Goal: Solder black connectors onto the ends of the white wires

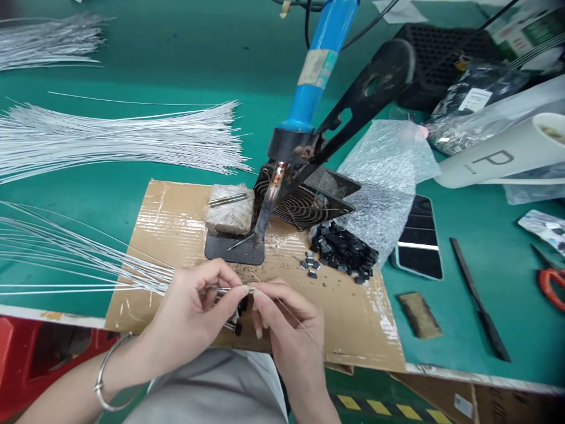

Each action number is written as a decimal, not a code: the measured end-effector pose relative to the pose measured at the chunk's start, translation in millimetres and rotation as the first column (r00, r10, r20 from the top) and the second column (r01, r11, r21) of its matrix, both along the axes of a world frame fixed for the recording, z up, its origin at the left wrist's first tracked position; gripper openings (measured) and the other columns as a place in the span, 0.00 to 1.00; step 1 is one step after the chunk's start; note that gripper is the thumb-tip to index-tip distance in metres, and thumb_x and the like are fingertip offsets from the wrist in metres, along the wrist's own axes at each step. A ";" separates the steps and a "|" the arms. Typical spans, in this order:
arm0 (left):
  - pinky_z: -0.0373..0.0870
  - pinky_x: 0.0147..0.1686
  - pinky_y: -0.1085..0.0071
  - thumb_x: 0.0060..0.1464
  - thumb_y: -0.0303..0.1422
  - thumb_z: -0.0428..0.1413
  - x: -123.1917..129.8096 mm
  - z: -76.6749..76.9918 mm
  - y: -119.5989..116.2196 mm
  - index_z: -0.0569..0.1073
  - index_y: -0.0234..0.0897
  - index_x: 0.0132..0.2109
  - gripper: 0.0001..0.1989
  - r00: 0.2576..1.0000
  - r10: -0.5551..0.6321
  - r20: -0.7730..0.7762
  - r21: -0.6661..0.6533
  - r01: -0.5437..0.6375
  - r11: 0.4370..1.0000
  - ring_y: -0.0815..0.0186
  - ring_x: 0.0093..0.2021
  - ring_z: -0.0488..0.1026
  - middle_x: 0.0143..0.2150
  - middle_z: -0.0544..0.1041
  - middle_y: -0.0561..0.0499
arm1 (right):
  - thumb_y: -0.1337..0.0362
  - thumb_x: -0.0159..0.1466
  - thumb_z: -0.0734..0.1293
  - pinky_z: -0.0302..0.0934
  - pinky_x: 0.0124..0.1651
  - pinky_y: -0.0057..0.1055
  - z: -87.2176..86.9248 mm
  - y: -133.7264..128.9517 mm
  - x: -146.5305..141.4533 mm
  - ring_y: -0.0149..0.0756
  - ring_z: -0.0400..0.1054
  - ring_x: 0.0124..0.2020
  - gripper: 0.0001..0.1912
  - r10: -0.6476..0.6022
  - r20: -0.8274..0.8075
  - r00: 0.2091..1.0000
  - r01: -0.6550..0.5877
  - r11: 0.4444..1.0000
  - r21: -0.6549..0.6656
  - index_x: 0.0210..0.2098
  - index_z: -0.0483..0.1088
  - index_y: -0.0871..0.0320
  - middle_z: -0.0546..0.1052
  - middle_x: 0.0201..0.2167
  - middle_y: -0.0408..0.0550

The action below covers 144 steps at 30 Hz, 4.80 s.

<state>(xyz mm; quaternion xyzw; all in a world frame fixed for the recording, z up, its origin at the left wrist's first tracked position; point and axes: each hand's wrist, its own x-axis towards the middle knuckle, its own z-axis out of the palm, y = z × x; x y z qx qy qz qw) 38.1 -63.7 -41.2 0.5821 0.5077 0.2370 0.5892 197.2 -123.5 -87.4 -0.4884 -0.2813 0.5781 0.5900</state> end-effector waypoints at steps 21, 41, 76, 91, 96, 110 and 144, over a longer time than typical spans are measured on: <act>0.52 0.22 0.72 0.69 0.33 0.56 0.1 -1.6 -0.9 0.75 0.37 0.35 0.11 0.997 -0.069 -0.029 0.109 0.072 0.991 0.71 0.25 0.58 0.26 0.71 0.56 | 0.54 0.60 0.81 0.53 0.18 0.22 6.9 10.1 8.7 0.23 0.60 0.17 0.11 0.039 -0.114 0.993 -0.052 0.992 -0.112 0.28 0.85 0.55 0.70 0.21 0.39; 0.63 0.25 0.72 0.70 0.33 0.56 2.0 -5.8 -9.0 0.74 0.38 0.36 0.11 0.996 -0.017 -0.084 0.186 0.032 0.982 0.69 0.25 0.67 0.27 0.73 0.55 | 0.54 0.58 0.81 0.49 0.16 0.20 4.9 8.0 1.5 0.23 0.54 0.16 0.11 -0.011 -0.238 0.971 -0.030 0.985 -0.168 0.29 0.86 0.55 0.68 0.17 0.39; 0.58 0.21 0.74 0.67 0.35 0.57 13.0 -10.6 -12.5 0.74 0.38 0.34 0.10 0.988 0.152 -0.036 0.175 -0.144 0.974 0.70 0.22 0.62 0.24 0.71 0.56 | 0.52 0.60 0.81 0.62 0.17 0.21 2.5 9.6 -4.3 0.24 0.63 0.17 0.11 -0.053 -0.216 0.975 0.023 0.990 -0.138 0.35 0.88 0.52 0.76 0.23 0.42; 0.56 0.20 0.75 0.66 0.32 0.58 12.7 -13.7 -12.5 0.74 0.39 0.34 0.10 0.987 0.162 -0.017 0.235 -0.153 0.960 0.72 0.21 0.60 0.24 0.69 0.58 | 0.55 0.63 0.80 0.62 0.19 0.18 1.2 6.3 -2.8 0.22 0.67 0.17 0.08 -0.039 -0.120 0.992 0.028 0.996 -0.088 0.32 0.86 0.52 0.74 0.22 0.39; 0.56 0.20 0.76 0.66 0.31 0.58 11.5 -14.0 -11.7 0.74 0.38 0.34 0.09 0.989 0.140 -0.050 0.269 -0.122 0.955 0.72 0.21 0.60 0.23 0.68 0.59 | 0.56 0.62 0.81 0.62 0.19 0.18 0.2 7.1 -0.5 0.23 0.67 0.17 0.08 -0.027 -0.110 0.994 0.017 0.995 -0.094 0.31 0.86 0.52 0.75 0.22 0.40; 0.51 0.20 0.76 0.65 0.27 0.58 4.1 -9.1 -10.5 0.74 0.39 0.33 0.09 0.991 0.038 -0.128 0.321 0.006 0.947 0.73 0.21 0.54 0.21 0.60 0.62 | 0.54 0.53 0.84 0.58 0.18 0.19 5.4 15.7 16.4 0.23 0.64 0.15 0.13 0.108 -0.244 0.964 -0.164 0.961 -0.223 0.25 0.85 0.54 0.73 0.17 0.40; 0.59 0.21 0.76 0.64 0.30 0.59 12.3 -18.4 -17.0 0.77 0.38 0.35 0.07 0.972 0.229 -0.057 0.287 -0.203 0.936 0.72 0.21 0.62 0.23 0.72 0.57 | 0.39 0.74 0.60 0.70 0.25 0.30 -4.8 -2.1 28.0 0.35 0.71 0.25 0.34 -0.229 -0.003 0.974 0.228 0.972 -0.058 0.35 0.88 0.55 0.77 0.25 0.50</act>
